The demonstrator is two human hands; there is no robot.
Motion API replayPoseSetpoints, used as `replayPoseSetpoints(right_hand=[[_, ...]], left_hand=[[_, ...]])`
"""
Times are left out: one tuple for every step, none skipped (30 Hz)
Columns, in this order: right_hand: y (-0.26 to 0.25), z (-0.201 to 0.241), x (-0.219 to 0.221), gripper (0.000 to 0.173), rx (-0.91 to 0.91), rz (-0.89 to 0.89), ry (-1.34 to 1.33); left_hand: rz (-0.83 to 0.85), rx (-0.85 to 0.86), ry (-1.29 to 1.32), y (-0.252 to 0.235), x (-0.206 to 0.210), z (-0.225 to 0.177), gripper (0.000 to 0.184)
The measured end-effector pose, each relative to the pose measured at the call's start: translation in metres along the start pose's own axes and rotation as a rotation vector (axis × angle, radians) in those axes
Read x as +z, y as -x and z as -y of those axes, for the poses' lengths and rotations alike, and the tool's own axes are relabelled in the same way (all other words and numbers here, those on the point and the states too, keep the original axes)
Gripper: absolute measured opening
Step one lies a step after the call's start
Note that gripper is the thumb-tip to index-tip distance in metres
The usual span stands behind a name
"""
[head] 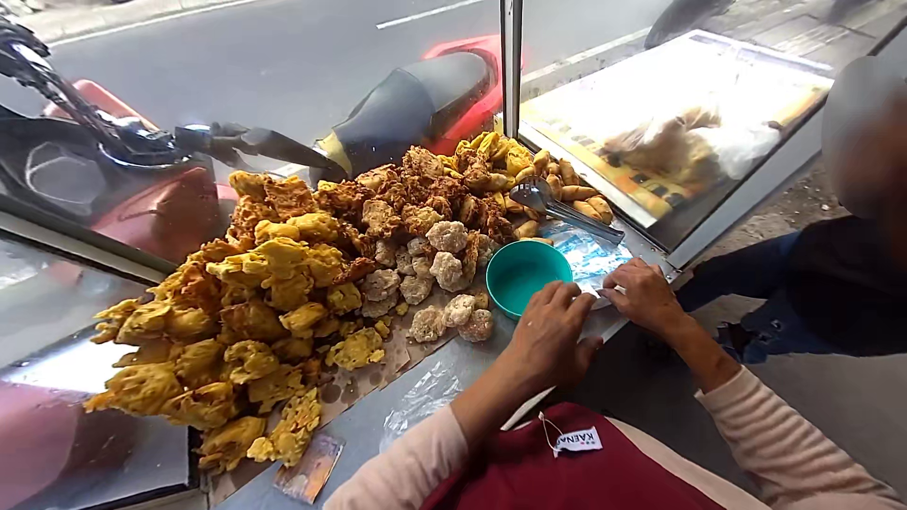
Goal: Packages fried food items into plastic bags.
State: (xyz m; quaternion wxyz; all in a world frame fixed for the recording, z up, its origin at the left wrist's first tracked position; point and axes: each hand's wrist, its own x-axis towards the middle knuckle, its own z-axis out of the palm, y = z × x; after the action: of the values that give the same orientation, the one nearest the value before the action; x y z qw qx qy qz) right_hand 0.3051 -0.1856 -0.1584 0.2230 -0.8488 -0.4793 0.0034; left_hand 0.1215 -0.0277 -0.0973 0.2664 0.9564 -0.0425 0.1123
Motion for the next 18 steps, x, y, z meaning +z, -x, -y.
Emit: replayPoseSetpoints(right_hand=[[-0.002,-0.002,-0.005,0.018,0.030,0.016,-0.050],[-0.003,-0.005,-0.009,0.021,0.047,0.027,-0.081],[-0.004,-0.008,-0.011,0.024,0.056,0.040,-0.108],[-0.005,-0.009,-0.014,0.026,0.052,0.044,-0.133],[-0.006,-0.010,-0.015,0.027,0.031,0.026,-0.159],[-0.007,-0.011,-0.017,0.024,0.014,0.008,-0.195],[-0.007,-0.012,-0.019,0.022,0.009,0.003,-0.229],[-0.007,-0.012,-0.023,0.020,0.018,0.008,-0.262],[-0.008,-0.013,-0.026,0.020,0.026,0.018,-0.292],[-0.009,-0.015,-0.028,0.019,0.022,0.013,-0.325],[-0.011,-0.016,-0.027,0.020,0.007,-0.010,-0.360],[-0.012,-0.017,-0.027,0.021,-0.010,-0.042,-0.393],[-0.015,-0.017,-0.027,0.022,-0.026,-0.066,-0.421],[-0.018,-0.015,-0.029,0.024,-0.038,-0.080,-0.442],[-0.022,-0.014,-0.032,0.026,-0.046,-0.090,-0.459],[-0.026,-0.012,-0.036,0.029,-0.047,-0.101,-0.469],[-0.030,-0.011,-0.039,0.031,-0.050,-0.127,-0.461],[-0.035,-0.010,-0.041,0.033,-0.063,-0.169,-0.440]], left_hand=[[0.090,-0.038,-0.026,-0.022,0.006,-0.001,0.052],[0.168,-0.072,-0.064,-0.041,0.014,-0.002,0.057],[0.226,-0.095,-0.106,-0.057,0.023,-0.002,0.059],[0.258,-0.109,-0.149,-0.070,0.031,-0.001,0.058],[0.288,-0.125,-0.178,-0.081,0.038,0.000,0.055],[0.316,-0.141,-0.192,-0.089,0.043,0.003,0.050],[0.334,-0.151,-0.194,-0.095,0.048,0.007,0.042],[0.339,-0.156,-0.187,-0.100,0.050,0.011,0.034],[0.345,-0.161,-0.182,-0.103,0.051,0.015,0.029],[0.351,-0.166,-0.179,-0.106,0.051,0.018,0.026],[0.356,-0.175,-0.179,-0.108,0.051,0.020,0.025],[0.362,-0.184,-0.182,-0.110,0.052,0.021,0.025],[0.365,-0.194,-0.190,-0.113,0.053,0.022,0.025],[0.369,-0.204,-0.204,-0.115,0.054,0.023,0.025],[0.371,-0.214,-0.217,-0.116,0.054,0.024,0.025],[0.372,-0.228,-0.227,-0.117,0.053,0.024,0.025],[0.378,-0.244,-0.237,-0.118,0.052,0.025,0.025],[0.380,-0.260,-0.236,-0.119,0.051,0.027,0.026]])
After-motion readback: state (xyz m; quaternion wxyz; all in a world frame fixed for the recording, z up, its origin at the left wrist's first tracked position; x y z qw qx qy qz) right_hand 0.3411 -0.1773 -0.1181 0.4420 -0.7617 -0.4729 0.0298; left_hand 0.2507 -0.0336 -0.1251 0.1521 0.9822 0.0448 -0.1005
